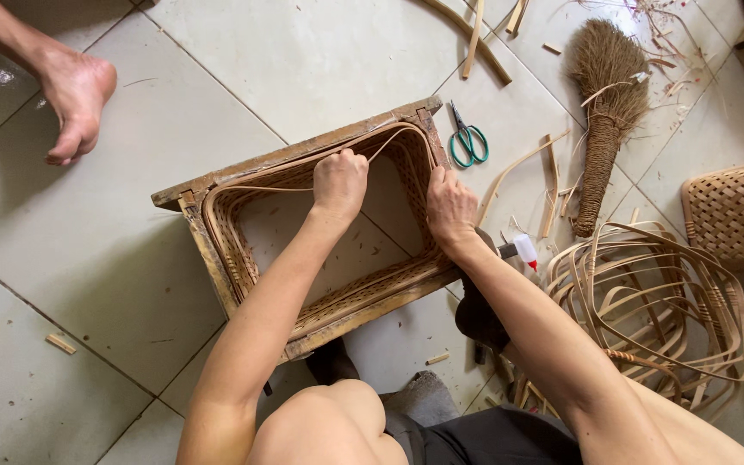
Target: The person sits on the floor assembling a woven bamboo basket in a wooden frame. They fit a curved woven bamboo panel into the frame, trim and secure rim strips with scissors, then lay and weave thin bamboo strips across the basket bottom and press them into place by hand.
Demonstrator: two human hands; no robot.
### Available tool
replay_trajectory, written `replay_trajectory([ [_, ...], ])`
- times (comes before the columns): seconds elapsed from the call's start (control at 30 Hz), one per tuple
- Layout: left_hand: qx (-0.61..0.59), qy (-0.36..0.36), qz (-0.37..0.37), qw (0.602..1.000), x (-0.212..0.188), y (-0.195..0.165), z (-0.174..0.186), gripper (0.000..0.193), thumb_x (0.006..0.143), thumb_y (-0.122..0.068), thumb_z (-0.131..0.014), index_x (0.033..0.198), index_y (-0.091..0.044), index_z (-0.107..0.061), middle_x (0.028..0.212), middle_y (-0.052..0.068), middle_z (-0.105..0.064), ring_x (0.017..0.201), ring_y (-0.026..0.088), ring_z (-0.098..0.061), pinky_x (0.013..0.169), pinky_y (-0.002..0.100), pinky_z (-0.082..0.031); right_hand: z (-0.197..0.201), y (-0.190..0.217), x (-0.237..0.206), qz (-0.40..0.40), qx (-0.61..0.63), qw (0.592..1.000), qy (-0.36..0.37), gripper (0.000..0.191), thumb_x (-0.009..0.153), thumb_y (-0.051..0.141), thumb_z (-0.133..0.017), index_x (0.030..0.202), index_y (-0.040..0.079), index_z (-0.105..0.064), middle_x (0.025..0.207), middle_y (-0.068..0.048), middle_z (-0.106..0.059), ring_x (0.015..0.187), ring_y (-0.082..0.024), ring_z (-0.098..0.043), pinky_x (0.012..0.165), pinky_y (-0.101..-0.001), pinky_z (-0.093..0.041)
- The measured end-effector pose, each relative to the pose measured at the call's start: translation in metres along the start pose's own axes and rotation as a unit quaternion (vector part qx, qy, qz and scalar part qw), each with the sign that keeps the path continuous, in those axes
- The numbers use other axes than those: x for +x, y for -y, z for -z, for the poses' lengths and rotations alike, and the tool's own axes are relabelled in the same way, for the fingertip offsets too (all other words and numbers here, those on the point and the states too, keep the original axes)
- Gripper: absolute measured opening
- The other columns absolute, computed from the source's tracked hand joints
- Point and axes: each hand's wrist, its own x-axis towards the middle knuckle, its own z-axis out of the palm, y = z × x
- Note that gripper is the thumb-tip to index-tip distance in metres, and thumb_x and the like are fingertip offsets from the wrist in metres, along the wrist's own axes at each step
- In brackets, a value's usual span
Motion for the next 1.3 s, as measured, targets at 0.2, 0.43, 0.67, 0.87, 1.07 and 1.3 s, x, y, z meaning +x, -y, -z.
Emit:
replay_trajectory([
  [0.2,-0.009,-0.005,-0.005,1.000,-0.008,-0.001,0.001,0.008,0.079,0.001,-0.072,0.077,-0.006,-0.074,0.083,0.013,-0.072,0.075,0.025,-0.075,0.062,0.035,-0.062,0.008,0.008,-0.003,0.036,-0.045,0.994,-0.096,0.011,0.090,0.002,-0.062,0.096,0.007,-0.053,0.087,-0.010,-0.062,0.078,-0.024,-0.069,0.065,-0.0365,-0.057],
  [0.43,0.030,-0.086,-0.024,0.996,-0.005,0.007,-0.012,0.008,0.091,0.002,-0.071,0.089,-0.006,-0.074,0.091,0.013,-0.071,0.076,0.018,-0.071,0.057,0.026,-0.059,0.015,0.016,-0.002,0.030,-0.115,0.987,-0.106,0.006,0.096,0.006,-0.060,0.094,0.008,-0.054,0.084,-0.009,-0.061,0.071,-0.020,-0.068,0.058,-0.0321,-0.056],
  [0.67,0.033,-0.205,-0.059,0.976,-0.032,0.037,0.010,0.024,0.070,-0.032,-0.086,0.069,-0.015,-0.069,0.124,0.008,-0.056,0.125,0.035,-0.054,0.103,0.069,-0.045,0.043,0.008,0.012,0.121,-0.300,0.937,0.130,0.014,0.098,0.015,-0.056,0.099,0.001,-0.057,0.084,-0.011,-0.064,0.067,-0.021,-0.069,0.049,-0.0376,-0.060],
  [0.87,-0.017,-0.137,-0.043,0.989,-0.027,0.048,0.010,0.052,0.086,-0.043,-0.084,0.122,-0.013,-0.061,0.145,0.016,-0.051,0.141,0.035,-0.046,0.116,0.070,-0.032,0.103,-0.057,-0.013,0.343,-0.160,0.910,0.169,0.016,0.101,0.019,-0.056,0.102,0.004,-0.061,0.099,-0.011,-0.069,0.083,-0.021,-0.072,0.065,-0.0361,-0.059],
  [1.07,0.042,-0.097,-0.024,0.994,-0.026,0.053,-0.002,0.072,0.082,-0.054,-0.078,0.132,-0.012,-0.049,0.145,0.015,-0.054,0.134,0.030,-0.051,0.113,0.060,-0.039,0.108,-0.105,-0.061,0.489,-0.196,0.838,0.142,0.047,0.083,0.019,-0.064,0.127,0.004,-0.059,0.134,-0.016,-0.059,0.121,-0.025,-0.056,0.103,-0.0388,-0.046],
  [1.3,0.028,-0.087,-0.049,0.995,-0.030,0.066,-0.017,0.089,0.076,-0.057,-0.085,0.138,-0.005,-0.048,0.138,0.015,-0.057,0.131,0.028,-0.054,0.115,0.046,-0.042,0.047,-0.087,-0.076,0.524,-0.003,0.851,0.040,0.041,0.084,0.021,-0.063,0.119,0.002,-0.060,0.119,-0.012,-0.062,0.121,-0.030,-0.059,0.121,-0.0467,-0.032],
])
